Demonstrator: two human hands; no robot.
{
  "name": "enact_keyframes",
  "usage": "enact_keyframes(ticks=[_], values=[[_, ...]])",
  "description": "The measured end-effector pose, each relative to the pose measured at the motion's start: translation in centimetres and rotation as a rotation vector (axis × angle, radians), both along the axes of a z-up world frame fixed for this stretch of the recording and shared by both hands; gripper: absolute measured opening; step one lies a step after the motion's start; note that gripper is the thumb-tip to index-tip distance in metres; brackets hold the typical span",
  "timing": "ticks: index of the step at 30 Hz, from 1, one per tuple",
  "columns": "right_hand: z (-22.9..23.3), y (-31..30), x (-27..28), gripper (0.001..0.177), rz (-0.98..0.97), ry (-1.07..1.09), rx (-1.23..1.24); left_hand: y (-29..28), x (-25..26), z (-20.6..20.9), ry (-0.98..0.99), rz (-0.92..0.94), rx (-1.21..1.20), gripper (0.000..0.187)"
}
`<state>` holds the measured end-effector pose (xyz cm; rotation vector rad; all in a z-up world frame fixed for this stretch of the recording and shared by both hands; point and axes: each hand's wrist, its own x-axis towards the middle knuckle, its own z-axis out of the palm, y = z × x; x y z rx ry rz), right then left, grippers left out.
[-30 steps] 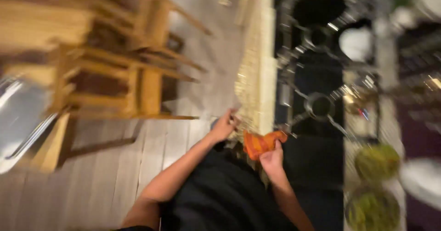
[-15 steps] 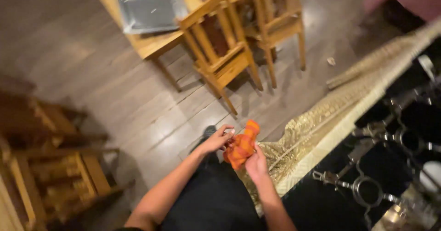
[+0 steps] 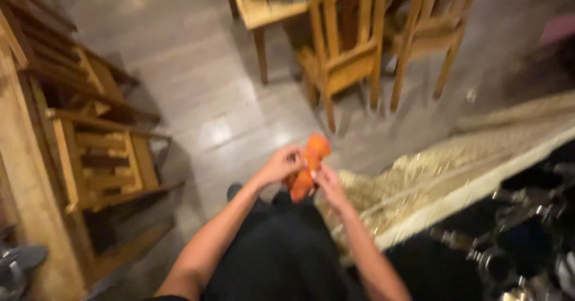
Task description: Polishing metal trays and chafing dish stands with a cloth.
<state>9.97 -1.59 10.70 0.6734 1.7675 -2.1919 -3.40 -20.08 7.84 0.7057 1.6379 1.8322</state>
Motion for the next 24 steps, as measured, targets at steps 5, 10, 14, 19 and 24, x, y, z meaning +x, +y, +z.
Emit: enact_keyframes(ticks=[5, 10, 14, 19, 24], values=[[20.4, -4.5, -3.2, 0.024, 0.082, 0.456, 0.847, -7.3, -0.8, 8.9, -0.445, 0.366, 0.075, 0.024], [27.2, -13.7, -6.5, 0.036, -0.481, 0.927, 0.847, -9.1, 0.2, 12.9, -0.591, 0.617, 0.3, 0.036], [22.3, -22.7, -7.2, 0.041, 0.058, 1.026, 0.927, -6.9, 5.1, 15.3, -0.83, 0.767, 1.094, 0.053], [21.0, -23.3, -8.0, 0.038, 0.419, 1.002, 0.835, -18.7, 3.4, 10.2, -0.621, 0.481, 0.433, 0.045], [16.6, -24.3, -8.9, 0.031, 0.614, 0.293, 0.872, -25.6, 3.3, 4.7, -0.401, 0.471, 0.121, 0.038]])
